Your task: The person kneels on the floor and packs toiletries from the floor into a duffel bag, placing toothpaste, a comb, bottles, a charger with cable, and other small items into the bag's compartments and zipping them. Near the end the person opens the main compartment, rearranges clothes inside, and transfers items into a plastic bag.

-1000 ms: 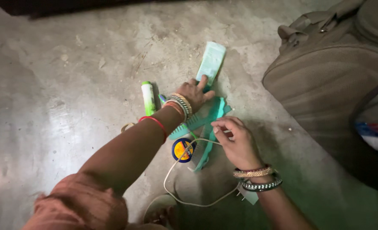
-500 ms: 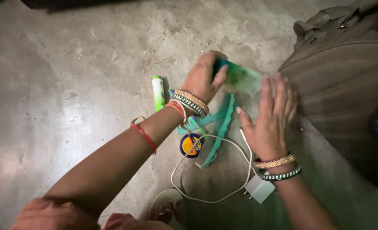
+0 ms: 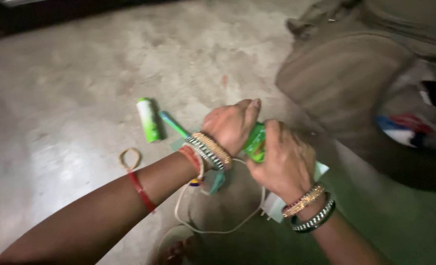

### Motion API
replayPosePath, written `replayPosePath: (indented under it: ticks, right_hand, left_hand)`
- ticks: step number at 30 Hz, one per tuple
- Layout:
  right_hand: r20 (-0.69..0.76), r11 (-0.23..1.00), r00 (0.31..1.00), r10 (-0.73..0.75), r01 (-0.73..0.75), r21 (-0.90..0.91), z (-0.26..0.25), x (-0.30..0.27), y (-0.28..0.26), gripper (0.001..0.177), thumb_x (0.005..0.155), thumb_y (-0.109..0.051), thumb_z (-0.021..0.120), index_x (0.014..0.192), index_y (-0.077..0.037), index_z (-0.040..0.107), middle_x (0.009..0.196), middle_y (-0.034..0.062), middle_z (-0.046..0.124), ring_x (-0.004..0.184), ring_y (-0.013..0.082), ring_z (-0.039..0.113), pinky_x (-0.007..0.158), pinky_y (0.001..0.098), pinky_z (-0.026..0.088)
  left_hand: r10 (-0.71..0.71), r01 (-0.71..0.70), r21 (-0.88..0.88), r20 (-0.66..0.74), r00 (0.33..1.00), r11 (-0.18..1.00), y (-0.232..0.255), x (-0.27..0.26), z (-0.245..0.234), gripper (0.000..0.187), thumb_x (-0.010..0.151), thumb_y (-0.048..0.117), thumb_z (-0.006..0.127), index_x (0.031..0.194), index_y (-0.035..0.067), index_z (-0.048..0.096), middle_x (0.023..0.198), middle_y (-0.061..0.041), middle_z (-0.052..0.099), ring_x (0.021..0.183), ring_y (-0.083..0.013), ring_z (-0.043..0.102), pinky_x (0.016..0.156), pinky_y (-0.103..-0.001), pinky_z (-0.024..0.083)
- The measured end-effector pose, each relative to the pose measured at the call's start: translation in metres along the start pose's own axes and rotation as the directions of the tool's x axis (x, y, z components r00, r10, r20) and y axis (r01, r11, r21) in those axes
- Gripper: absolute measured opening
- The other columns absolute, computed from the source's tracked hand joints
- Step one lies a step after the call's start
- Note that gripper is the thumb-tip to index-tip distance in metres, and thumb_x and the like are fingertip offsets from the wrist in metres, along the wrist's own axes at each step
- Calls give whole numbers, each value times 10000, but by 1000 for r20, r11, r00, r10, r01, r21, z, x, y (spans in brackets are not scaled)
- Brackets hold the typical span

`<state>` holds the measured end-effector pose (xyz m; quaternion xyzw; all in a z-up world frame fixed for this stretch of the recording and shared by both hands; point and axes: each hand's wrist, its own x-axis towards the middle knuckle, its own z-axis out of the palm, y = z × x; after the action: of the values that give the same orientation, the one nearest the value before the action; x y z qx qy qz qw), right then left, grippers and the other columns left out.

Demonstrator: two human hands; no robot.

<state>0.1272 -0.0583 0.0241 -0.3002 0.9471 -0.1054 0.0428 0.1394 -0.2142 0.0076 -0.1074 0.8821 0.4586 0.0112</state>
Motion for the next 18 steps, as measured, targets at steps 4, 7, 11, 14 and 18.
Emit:
replayPosePath:
  ticks: [4,7,11,14,18]
  right_hand:
    - [-192,876,945,-264,319,363,-19,-11,23,892,674,-248,867,1359,102,415,1144,264,630,1033,417,645,833,454,537]
    - [-60,783,959,-276,261,565,-39,-27,53,607,823,-194,800,1325,-14,509,1136,177,687,1067,316,712,866,371,571]
    - [227,811,969,-95,-57,582,-88,-57,118,587,805,-235,836,1278,-83,523,1065,85,671,954,173,691,820,333,558]
    - [244,759,960,-135,-58,649,-127,-65,170,612,814,-169,817,1329,-91,497,1142,76,603,1018,142,626,860,314,543]
    - [155,728,979,-132,-10,685,-168,-62,219,582,824,-110,778,1325,-91,483,1190,61,591,1075,138,624,887,303,553]
  left_hand:
    - [100,-117,205,87,991,972,34,-11,-2,464,1036,490,397,1061,62,575,763,-226,705,818,-438,683,755,-539,522]
    - [268,-275,28,156,951,961,60,-22,2,471,985,509,504,1093,51,494,677,-215,694,741,-412,707,675,-506,542]
    - [382,-381,-62,289,878,923,97,-17,6,419,1005,455,506,1183,76,508,746,-186,704,743,-382,723,677,-492,548]
    - [504,-582,140,365,782,801,127,-11,9,424,956,413,596,1205,74,537,873,-200,689,780,-392,710,688,-489,556]
    - [666,-732,184,317,676,656,159,-4,17,363,962,294,623,1260,94,563,1065,-166,658,968,-369,673,821,-464,552]
